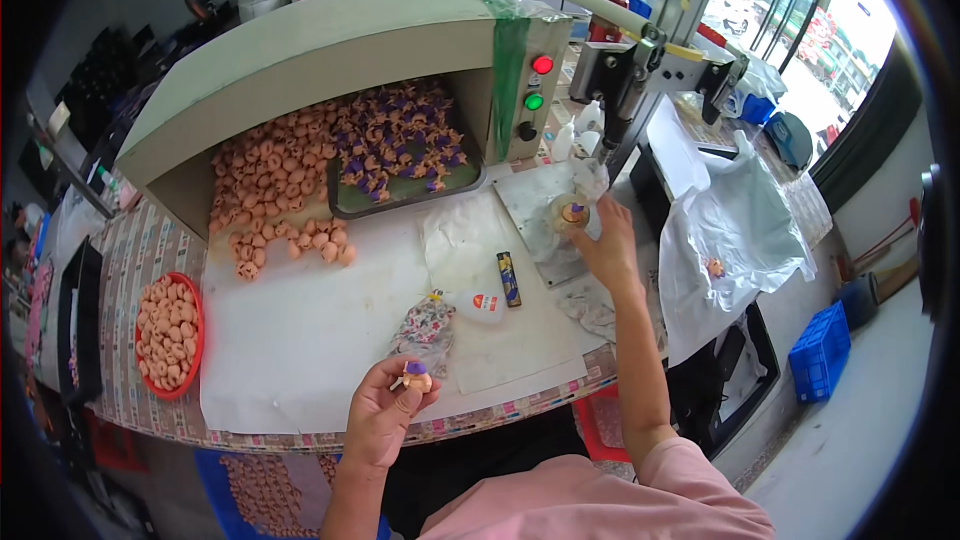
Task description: Assembling small plastic toy heads onto bodies and packaging them into bags.
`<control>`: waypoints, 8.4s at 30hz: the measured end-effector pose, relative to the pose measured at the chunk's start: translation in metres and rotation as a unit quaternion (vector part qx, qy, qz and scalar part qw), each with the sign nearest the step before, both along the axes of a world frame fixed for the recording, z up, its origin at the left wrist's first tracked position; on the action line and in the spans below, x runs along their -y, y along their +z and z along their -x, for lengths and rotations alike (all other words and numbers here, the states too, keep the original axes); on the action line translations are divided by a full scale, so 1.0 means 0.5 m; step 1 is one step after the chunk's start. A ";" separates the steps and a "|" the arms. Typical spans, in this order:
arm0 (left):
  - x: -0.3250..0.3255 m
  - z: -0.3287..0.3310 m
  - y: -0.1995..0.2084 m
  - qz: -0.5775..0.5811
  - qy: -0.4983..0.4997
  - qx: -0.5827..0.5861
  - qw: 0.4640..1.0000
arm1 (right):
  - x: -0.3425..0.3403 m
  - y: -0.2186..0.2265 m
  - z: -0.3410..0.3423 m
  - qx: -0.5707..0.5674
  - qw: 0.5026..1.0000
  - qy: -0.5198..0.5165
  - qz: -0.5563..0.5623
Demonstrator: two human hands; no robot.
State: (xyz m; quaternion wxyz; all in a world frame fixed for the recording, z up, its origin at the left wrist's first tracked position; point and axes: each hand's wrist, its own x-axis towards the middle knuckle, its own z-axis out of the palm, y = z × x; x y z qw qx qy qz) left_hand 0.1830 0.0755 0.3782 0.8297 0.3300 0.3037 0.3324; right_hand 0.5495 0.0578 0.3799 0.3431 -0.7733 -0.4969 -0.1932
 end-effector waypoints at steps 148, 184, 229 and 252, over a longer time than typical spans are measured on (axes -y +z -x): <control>-0.040 -0.049 -0.102 0.063 -0.042 0.079 0.994 | 0.107 -0.033 0.312 -0.391 0.868 0.300 -0.065; -0.032 -0.061 -0.113 0.099 -0.030 0.136 0.985 | 0.145 -0.023 0.287 -0.326 0.898 0.287 -0.072; -0.033 -0.008 -0.088 0.148 -0.078 0.157 0.973 | 0.068 -0.049 0.312 -0.381 0.892 0.243 0.010; -0.003 0.088 -0.010 0.190 -0.011 0.216 0.958 | -0.468 0.018 0.290 -0.083 0.932 0.296 0.189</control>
